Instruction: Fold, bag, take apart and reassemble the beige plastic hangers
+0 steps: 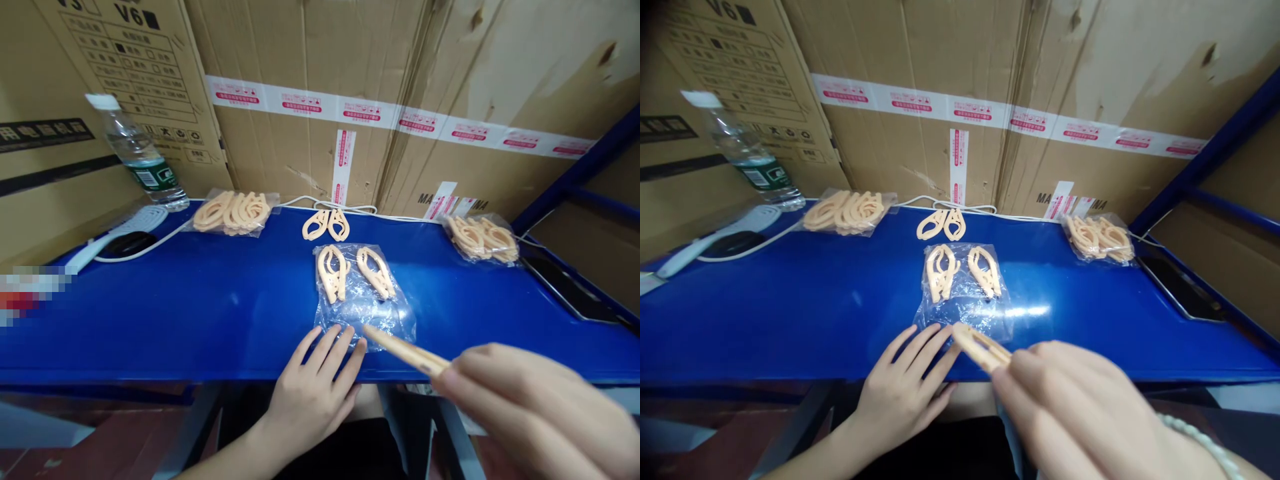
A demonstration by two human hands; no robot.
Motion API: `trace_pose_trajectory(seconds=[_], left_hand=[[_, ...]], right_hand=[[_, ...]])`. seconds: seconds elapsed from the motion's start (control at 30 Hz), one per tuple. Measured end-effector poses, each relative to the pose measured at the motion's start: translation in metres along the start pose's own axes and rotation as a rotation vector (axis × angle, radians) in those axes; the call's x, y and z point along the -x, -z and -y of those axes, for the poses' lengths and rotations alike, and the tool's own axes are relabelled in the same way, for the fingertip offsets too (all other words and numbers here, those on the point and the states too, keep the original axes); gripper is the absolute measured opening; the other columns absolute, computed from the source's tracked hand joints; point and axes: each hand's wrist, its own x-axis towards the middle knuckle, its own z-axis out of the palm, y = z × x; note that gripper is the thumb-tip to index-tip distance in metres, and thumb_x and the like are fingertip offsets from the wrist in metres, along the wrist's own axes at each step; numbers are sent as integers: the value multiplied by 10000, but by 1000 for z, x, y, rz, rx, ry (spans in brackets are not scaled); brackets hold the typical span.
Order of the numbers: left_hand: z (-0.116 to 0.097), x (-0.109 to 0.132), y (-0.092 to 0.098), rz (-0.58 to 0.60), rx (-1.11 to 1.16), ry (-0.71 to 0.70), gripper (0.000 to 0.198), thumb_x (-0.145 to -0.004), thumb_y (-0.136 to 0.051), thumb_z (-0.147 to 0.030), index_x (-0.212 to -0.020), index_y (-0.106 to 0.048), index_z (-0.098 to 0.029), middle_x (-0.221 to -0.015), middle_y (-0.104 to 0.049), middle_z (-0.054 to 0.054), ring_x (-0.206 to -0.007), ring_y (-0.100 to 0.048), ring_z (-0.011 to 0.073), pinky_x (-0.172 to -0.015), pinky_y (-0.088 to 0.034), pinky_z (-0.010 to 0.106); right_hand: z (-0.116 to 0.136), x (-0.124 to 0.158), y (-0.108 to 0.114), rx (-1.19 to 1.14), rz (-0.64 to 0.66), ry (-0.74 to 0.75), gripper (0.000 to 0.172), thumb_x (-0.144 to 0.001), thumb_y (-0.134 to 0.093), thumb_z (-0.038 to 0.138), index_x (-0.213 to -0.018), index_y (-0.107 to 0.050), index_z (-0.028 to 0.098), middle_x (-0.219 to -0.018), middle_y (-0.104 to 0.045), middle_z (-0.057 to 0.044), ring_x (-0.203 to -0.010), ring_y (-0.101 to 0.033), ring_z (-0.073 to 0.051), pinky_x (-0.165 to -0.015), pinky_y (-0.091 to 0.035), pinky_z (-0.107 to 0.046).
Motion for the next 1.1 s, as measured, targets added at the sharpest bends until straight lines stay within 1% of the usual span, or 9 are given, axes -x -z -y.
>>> trace_pose_trajectory(seconds=[0.07, 0.13, 0.23, 0.47, 0.57, 0.77, 0.93, 1.03, 1.1], left_hand=[[0, 1, 0, -7, 9, -1, 463, -932, -625, -376, -1345, -638, -167, -1381, -654, 115, -1266, -596, 285, -1147, -359, 456], [0, 1, -1, -9, 12, -5, 476, -932, -623, -375, -1357, -628, -162, -1372, -659, 120, -1260, -599, 286, -1144, -361, 456], [0, 1, -1, -17, 12, -8, 491, -934, -618, -366, -1377, -613, -154, -1363, -665, 120, -1254, -603, 284, -1140, -365, 453], [-1, 0, 0, -22, -16, -1, 492, -939, -617, -378, -1383, -615, -166, -1353, -672, 106, -1252, -595, 277, -1117, -370, 432], [0, -1, 0, 5, -25, -9, 503, -945, -606, -391, -1394, -605, -166, -1380, -657, 97, -1266, -582, 271, -1112, -370, 422], [0, -1, 1, 24, -33, -14, 516, -954, -590, -398, -1417, -585, -172, -1403, -643, 88, -1284, -569, 268, -1108, -375, 422], [1, -1, 1, 21, -33, -15, 505, -954, -593, -394, -1408, -595, -173, -1397, -648, 86, -1270, -579, 269, -1095, -385, 416], [0, -1, 1, 9, -32, -18, 506, -951, -601, -391, -1402, -599, -163, -1389, -652, 95, -1272, -577, 271, -1094, -382, 415], [0, 0, 1, 6, -31, -14, 506, -949, -605, -387, -1403, -599, -164, -1390, -652, 95, -1271, -577, 268, -1095, -381, 412]], right_hand=[[8, -8, -11, -55, 122, 158, 320, -913, -490, 253, -1016, -785, 323, -923, -754, -40, -775, -705, -242, -518, -607, -376], [10, -17, -26, -43, 237, 255, 295, -904, -490, 181, -882, -779, 235, -903, -738, -101, -755, -670, -249, -555, -588, -384], [5, -26, -52, 68, 245, 304, 306, -942, -460, 134, -837, -743, 184, -888, -701, -147, -732, -622, -262, -596, -539, -410], [-35, -26, -108, 299, 253, 421, 291, -979, -493, 72, -775, -692, 132, -839, -651, -112, -658, -562, -206, -563, -485, -353], [-47, -24, -117, 333, 255, 410, 268, -984, -499, 53, -843, -723, 92, -890, -662, -131, -734, -593, -222, -591, -503, -354], [-55, -22, -117, 336, 273, 329, 262, -981, -496, 55, -989, -757, 78, -1145, -679, -182, -948, -624, -279, -693, -521, -399], [-62, -19, -113, 145, 335, 207, 156, -978, -614, 162, -1045, -748, 117, -1308, -620, -198, -1092, -603, -331, -723, -527, -424], [-65, -26, -108, -244, 269, 98, 174, -1000, -635, 305, -984, -732, 162, -1223, -629, -167, -1077, -598, -285, -834, -535, -427], [-72, -36, -111, -478, 193, -3, 195, -1020, -600, 329, -970, -708, 175, -1135, -640, -132, -1034, -601, -248, -878, -533, -411]])
